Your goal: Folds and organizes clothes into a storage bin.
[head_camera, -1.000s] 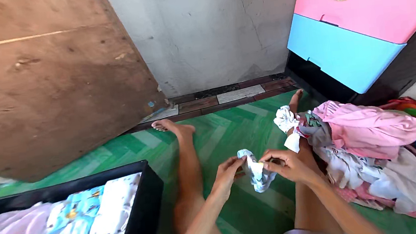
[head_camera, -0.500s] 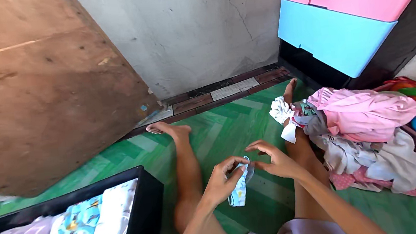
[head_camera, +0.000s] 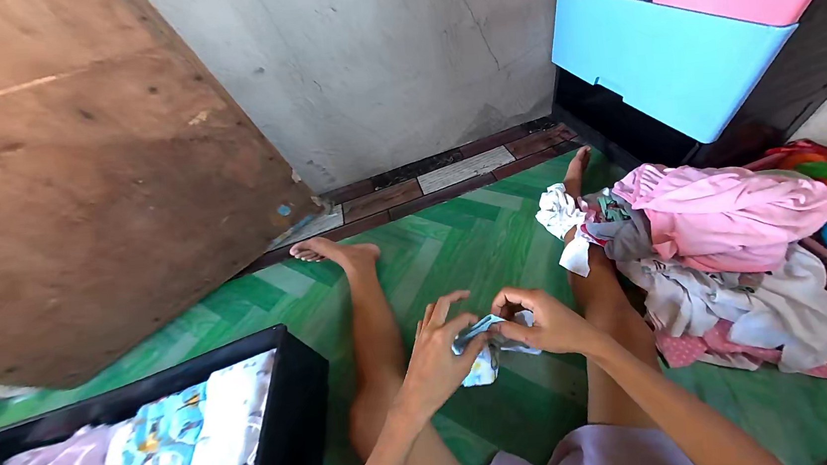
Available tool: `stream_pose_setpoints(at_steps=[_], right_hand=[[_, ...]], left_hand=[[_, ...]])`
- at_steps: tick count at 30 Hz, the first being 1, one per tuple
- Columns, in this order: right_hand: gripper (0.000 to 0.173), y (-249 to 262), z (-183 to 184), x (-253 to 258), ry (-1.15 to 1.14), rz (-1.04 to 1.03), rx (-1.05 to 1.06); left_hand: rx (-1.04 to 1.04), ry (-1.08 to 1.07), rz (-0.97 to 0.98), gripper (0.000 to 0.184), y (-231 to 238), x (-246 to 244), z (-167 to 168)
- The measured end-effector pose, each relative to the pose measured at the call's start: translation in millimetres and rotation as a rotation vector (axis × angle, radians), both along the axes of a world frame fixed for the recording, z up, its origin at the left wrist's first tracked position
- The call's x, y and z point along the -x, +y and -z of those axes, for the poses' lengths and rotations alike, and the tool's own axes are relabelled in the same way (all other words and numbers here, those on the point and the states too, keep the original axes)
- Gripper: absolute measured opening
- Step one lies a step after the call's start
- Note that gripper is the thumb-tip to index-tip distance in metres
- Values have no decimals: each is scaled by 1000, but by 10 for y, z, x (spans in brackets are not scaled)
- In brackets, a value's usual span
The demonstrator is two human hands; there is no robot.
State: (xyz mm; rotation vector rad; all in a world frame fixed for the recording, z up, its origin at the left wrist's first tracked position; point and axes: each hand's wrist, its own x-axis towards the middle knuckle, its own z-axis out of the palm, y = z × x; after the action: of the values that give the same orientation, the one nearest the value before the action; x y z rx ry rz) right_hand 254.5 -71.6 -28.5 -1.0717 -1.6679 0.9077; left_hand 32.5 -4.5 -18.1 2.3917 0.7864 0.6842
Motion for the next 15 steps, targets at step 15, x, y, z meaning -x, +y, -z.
stream_pose_setpoints(at_steps=[15], right_hand=[[26, -161, -247, -575, -309, -22, 143]], left_hand=[[348, -369, -21, 16, 70, 213, -50]])
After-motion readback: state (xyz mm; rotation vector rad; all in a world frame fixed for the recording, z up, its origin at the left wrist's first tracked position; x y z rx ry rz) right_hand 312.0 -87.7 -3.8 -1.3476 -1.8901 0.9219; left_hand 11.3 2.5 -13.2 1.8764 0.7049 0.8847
